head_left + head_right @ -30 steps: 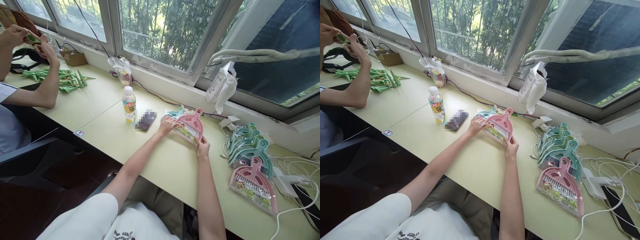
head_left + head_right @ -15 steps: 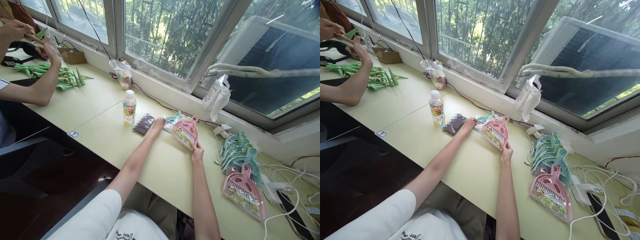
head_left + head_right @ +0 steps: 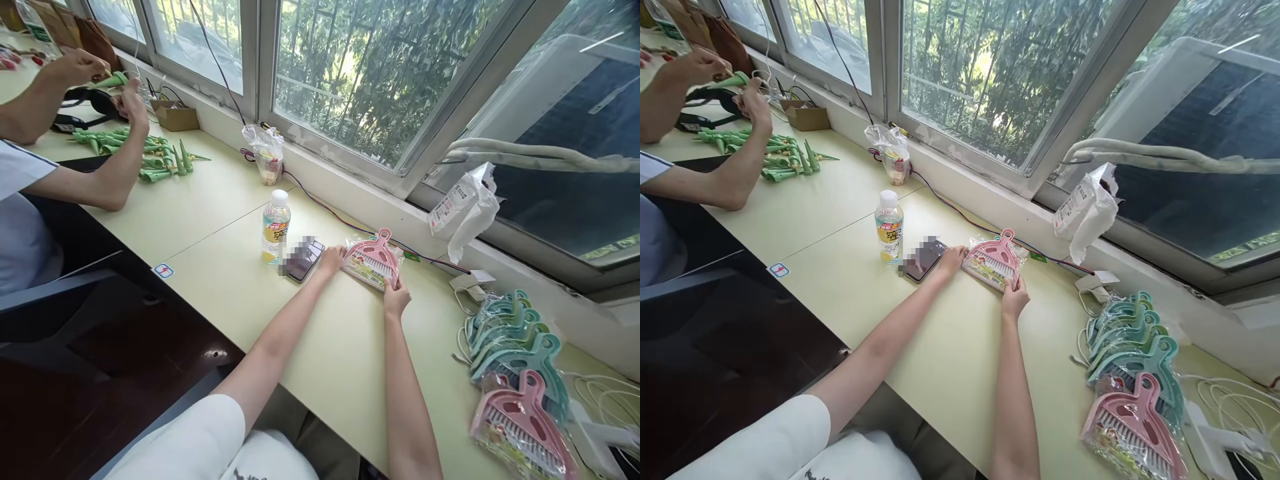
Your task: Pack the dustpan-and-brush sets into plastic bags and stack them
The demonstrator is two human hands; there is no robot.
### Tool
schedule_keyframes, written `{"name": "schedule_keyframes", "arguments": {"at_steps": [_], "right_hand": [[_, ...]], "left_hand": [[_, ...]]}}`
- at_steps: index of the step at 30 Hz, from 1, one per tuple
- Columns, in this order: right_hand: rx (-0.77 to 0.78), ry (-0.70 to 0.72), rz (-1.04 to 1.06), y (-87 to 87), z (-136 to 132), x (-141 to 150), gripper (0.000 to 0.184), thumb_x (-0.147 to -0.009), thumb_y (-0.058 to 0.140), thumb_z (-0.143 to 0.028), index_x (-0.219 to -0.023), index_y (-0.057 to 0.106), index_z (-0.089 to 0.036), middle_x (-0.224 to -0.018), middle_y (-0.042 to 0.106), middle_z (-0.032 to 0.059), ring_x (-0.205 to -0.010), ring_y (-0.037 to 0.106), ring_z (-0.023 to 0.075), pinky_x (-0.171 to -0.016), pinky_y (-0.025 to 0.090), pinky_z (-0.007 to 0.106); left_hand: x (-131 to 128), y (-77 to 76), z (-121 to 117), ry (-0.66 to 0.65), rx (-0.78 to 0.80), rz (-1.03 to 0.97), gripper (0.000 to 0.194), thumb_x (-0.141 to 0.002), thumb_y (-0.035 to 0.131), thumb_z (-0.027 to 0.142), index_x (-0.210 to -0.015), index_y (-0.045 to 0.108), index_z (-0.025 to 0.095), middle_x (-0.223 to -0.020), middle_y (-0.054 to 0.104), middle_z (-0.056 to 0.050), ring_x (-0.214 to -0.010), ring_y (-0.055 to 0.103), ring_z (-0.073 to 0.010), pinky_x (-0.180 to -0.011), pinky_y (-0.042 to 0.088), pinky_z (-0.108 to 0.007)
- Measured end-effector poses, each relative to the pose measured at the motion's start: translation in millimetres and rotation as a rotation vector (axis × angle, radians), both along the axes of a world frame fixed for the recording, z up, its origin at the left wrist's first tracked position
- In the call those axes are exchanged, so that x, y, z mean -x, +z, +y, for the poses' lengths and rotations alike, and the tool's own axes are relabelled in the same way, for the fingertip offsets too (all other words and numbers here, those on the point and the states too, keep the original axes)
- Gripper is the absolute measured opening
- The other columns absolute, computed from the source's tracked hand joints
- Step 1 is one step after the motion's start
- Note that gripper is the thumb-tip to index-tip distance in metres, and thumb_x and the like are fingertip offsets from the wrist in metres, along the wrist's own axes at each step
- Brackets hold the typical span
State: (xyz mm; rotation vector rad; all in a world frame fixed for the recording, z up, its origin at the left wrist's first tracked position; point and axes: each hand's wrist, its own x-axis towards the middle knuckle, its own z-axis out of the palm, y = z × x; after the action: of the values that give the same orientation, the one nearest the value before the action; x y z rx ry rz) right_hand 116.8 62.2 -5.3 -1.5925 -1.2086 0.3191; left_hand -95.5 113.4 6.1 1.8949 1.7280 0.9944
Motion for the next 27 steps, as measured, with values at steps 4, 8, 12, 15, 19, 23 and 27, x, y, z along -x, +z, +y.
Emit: {"name": "schedule_keyframes", "arguments": {"at_steps": [4,8,12,15,19,23,27], "right_hand": [[-0.046,-0.054,-0.14,-0.4,1.5,4.1,0.049,-0.078,0.055,-0.039,-0.118,0.061,-0.013,-0.107,0.068,0.0154,-0.092,0.061,0.0246,-0.084,0.043,0.035],[0.046,-0.209,-0.239,-0.8,9.2,3.1,0.045,-0.075,0.058,-0.04,-0.114,0.064,-0.018,-0.105,0.066,0.016,-0.111,0.047,0.0308,-0.097,0.029,0.05],[0.148,-0.229,-0.223,-2.6,15.3,0.1,0.044,-0.073,0.06,-0.041,-0.113,0.061,-0.023,-0.125,0.056,0.0152,-0.117,0.04,0.0335,-0.095,0.028,0.052],[0.225,-0.172,-0.214,-4.2,16.5,-1.7,0.045,-0.075,0.057,-0.043,-0.115,0.057,-0.024,-0.119,0.059,0.0133,-0.114,0.044,0.0321,-0.095,0.027,0.051],[0.235,-0.126,-0.196,-4.9,18.8,-2.6,0.045,-0.075,0.055,-0.043,-0.115,0.054,-0.024,-0.112,0.062,0.0118,-0.113,0.046,0.0315,-0.098,0.023,0.053],[0.165,-0.105,-0.07,-1.8,19.9,1.2,0.048,-0.074,0.057,-0.044,-0.115,0.052,-0.02,-0.113,0.061,0.0129,-0.115,0.045,0.031,-0.101,0.023,0.053],[0.035,-0.174,-0.055,6.8,-1.9,-3.1,0.043,-0.088,0.034,-0.04,-0.123,0.044,-0.017,-0.125,0.052,0.0153,-0.119,0.043,0.0229,-0.099,0.033,0.042]], "left_hand": [[-1.8,7.1,-11.4,-0.036,-0.048,0.009,0.053,-0.093,0.031,0.054,-0.13,0.047,0.019,-0.094,0.07,-0.008,-0.092,0.064,-0.0216,-0.08,0.043,-0.029],[-6.5,13.1,-22.1,-0.093,-0.135,0.134,0.074,-0.081,0.053,0.06,-0.14,0.033,0.021,-0.11,0.063,-0.011,-0.102,0.059,-0.0257,-0.083,0.042,-0.03],[-10.0,13.1,-21.6,-0.108,-0.125,0.225,0.058,-0.088,0.048,0.042,-0.141,0.032,0.024,-0.113,0.061,-0.01,-0.103,0.056,-0.0234,-0.084,0.042,-0.031],[-15.2,11.9,-20.3,-0.049,-0.155,0.268,0.049,-0.091,0.042,0.03,-0.139,0.036,0.021,-0.122,0.056,-0.014,-0.116,0.049,-0.026,-0.095,0.038,-0.038],[-37.6,7.6,-26.2,-0.179,-0.402,0.377,0.047,-0.09,0.035,0.012,-0.135,0.042,0.021,-0.14,0.042,-0.014,-0.133,0.032,-0.0267,-0.109,0.022,-0.045],[-61.3,-0.6,-33.3,-0.488,-0.41,0.466,0.034,-0.087,0.041,0.013,-0.118,0.057,0.016,-0.121,0.055,-0.014,-0.117,0.048,-0.025,-0.101,0.035,-0.039],[-63.1,-4.2,-34.5,-0.51,-0.332,0.406,0.035,-0.086,0.045,0.018,-0.12,0.056,0.017,-0.127,0.053,-0.011,-0.121,0.046,-0.0233,-0.104,0.034,-0.039]]}}
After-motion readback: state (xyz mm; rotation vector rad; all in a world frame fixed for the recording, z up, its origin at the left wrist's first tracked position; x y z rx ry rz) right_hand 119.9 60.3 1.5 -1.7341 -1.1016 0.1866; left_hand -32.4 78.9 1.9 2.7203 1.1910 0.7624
